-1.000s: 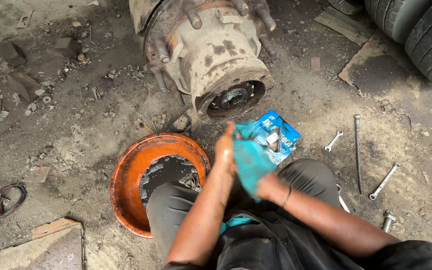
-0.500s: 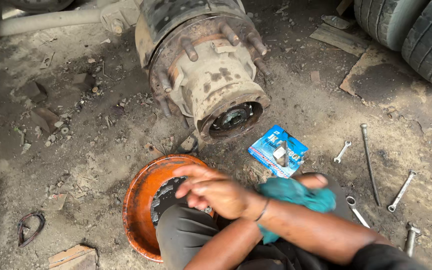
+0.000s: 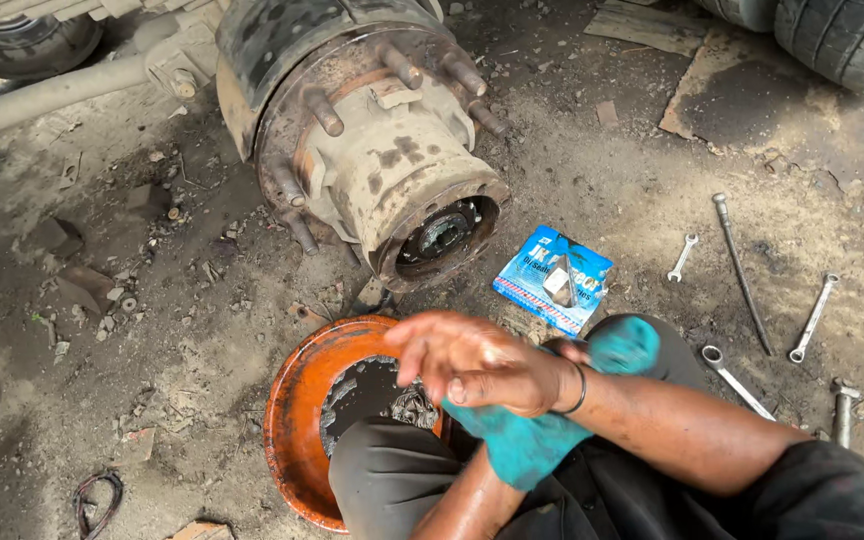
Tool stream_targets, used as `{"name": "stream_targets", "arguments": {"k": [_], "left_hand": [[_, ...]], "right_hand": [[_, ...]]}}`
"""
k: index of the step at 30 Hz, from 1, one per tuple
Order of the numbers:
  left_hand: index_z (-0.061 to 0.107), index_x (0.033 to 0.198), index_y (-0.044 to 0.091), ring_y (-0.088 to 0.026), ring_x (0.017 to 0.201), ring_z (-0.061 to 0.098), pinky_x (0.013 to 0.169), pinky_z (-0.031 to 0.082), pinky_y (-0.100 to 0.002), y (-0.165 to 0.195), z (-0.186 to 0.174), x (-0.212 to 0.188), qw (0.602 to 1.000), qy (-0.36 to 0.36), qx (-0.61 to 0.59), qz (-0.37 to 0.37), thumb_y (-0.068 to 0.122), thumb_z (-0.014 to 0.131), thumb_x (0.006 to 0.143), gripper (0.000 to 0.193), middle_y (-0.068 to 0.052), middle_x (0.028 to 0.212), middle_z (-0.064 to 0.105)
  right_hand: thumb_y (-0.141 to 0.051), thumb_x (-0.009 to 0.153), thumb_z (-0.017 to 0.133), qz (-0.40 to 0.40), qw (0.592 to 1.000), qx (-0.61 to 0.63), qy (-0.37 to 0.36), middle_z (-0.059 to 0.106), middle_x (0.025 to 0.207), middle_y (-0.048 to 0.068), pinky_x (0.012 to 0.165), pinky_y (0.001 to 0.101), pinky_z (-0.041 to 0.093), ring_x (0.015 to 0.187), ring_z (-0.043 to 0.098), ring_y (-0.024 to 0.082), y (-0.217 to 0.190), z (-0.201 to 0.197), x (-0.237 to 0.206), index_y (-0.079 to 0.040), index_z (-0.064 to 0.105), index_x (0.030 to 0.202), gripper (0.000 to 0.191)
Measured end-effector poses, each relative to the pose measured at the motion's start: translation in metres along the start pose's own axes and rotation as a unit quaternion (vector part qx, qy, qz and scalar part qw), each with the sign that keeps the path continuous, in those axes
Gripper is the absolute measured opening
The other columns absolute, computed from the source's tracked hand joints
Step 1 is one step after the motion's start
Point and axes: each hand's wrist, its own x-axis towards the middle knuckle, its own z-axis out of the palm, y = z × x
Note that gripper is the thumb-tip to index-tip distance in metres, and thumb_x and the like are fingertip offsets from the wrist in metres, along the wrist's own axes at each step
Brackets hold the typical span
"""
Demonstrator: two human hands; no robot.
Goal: The person kneels on the ground and cleans a vehicle wheel hub assembly using a rag and a bucket of liquid. They then apply grease to the hub and use a hammer and a wrench to adjust components inside the hub.
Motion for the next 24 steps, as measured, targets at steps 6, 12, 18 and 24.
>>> {"name": "stream_targets", "arguments": {"k": [6, 12, 18, 24], "left_hand": [[0.063, 0.104, 0.009, -0.021, 0.107, 0.065, 0.101, 0.053, -0.038, 0.049, 0.001, -0.019, 0.991, 0.054, -0.046, 0.117, 0.035, 0.049, 0.096, 0.03, -0.006, 0.105, 0.066], [0.054, 0.135, 0.006, -0.028, 0.125, 0.058, 0.108, 0.046, -0.04, 0.112, 0.007, 0.0, 0.988, -0.04, -0.034, 0.142, 0.042, 0.042, 0.104, 0.049, -0.014, 0.134, 0.06], [0.049, 0.148, 0.006, -0.022, 0.129, 0.053, 0.115, 0.038, -0.041, 0.043, -0.009, 0.003, 0.992, 0.038, 0.116, -0.013, 0.061, 0.038, 0.104, 0.071, -0.007, 0.138, 0.057], [0.056, 0.137, -0.001, -0.025, 0.141, 0.041, 0.121, 0.028, -0.041, 0.07, 0.034, -0.04, 0.873, -0.08, 0.476, 0.065, 0.055, 0.045, 0.109, 0.063, -0.012, 0.146, 0.051]], "right_hand": [[-0.028, 0.091, 0.074, -0.143, 0.809, -0.569, 0.034, 0.072, 0.12, 0.009, 0.098, 0.0382, 0.053, 0.109, 0.068, 0.025, 0.008, -0.007, -0.02, -0.011, 0.065, 0.13, 0.044], [-0.035, 0.084, 0.072, -0.079, 0.734, -0.659, 0.144, 0.061, 0.133, 0.019, 0.104, 0.0493, 0.047, 0.122, 0.059, 0.037, 0.018, -0.023, -0.045, -0.004, 0.062, 0.131, 0.057], [-0.036, 0.099, 0.05, -0.201, 0.777, -0.497, 0.33, 0.059, 0.138, 0.015, 0.116, 0.0523, 0.043, 0.13, 0.056, 0.036, 0.087, -0.094, -0.056, -0.007, 0.06, 0.138, 0.05], [-0.029, 0.096, 0.064, -0.033, 0.743, -0.578, 0.336, 0.073, 0.116, 0.009, 0.088, 0.0407, 0.059, 0.097, 0.072, 0.025, 0.099, -0.162, -0.104, -0.007, 0.068, 0.124, 0.035]]}}
